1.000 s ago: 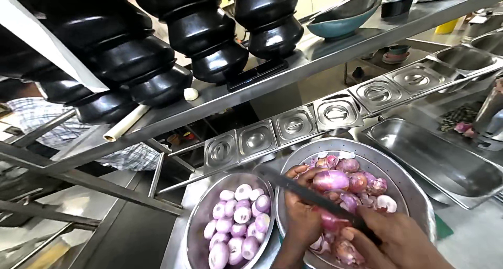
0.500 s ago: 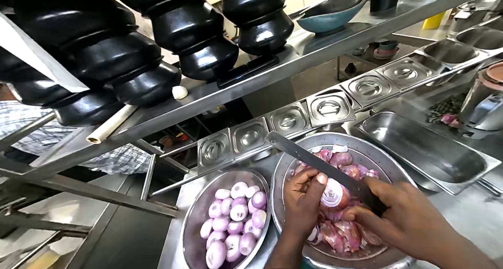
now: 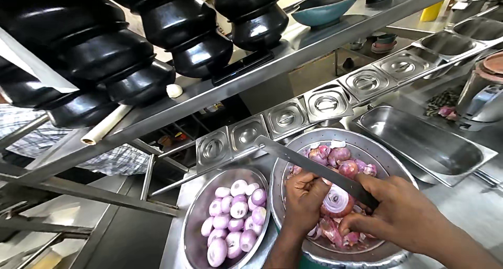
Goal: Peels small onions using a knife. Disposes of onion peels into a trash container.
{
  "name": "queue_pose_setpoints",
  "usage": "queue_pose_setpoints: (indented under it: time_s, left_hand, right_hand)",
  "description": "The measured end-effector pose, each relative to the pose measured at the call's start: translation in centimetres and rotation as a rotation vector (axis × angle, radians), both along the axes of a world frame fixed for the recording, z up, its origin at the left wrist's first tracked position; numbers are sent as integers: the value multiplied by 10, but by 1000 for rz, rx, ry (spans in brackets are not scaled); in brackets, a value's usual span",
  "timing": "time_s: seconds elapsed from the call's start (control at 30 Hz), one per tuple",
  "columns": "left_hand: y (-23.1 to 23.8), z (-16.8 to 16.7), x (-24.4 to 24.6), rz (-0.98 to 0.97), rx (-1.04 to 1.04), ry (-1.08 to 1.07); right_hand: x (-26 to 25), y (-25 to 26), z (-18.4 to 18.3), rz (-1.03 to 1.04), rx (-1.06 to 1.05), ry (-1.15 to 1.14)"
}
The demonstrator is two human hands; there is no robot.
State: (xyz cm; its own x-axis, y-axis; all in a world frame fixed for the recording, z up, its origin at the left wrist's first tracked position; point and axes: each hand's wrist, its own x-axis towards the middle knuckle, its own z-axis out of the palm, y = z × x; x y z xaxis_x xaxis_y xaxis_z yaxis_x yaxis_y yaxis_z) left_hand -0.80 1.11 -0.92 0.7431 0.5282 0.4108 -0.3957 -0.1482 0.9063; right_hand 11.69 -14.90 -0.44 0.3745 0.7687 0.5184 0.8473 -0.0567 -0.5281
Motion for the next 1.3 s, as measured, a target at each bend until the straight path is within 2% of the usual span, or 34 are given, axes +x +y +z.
queue_pose_setpoints:
  time_s: [0.27, 0.5, 0.6, 0.77, 0.9, 1.03, 1.3]
  left_hand:
    - [-1, -1, 2, -1, -47, -21]
    - [-7, -2, 7, 170, -158, 90]
    - [-10, -2, 11, 234, -235, 117]
    - [-11, -4, 16, 281, -372, 77]
    - [-11, 4, 11, 224, -520, 108]
    - [-10, 5, 10, 159, -574, 115]
    - [-15, 2, 13, 140, -535, 128]
  right_hand:
    - [-7, -1, -4, -3, 2, -50]
    - [-26, 3, -3, -181, 47, -333]
    - [-34, 5, -7, -190, 70, -411]
    - [-42, 4, -10, -81, 48, -378]
    - [-30, 1, -13, -142, 115, -263]
    - [-5, -1, -12, -195, 180, -146]
    - [-5, 7, -9, -219, 145, -329]
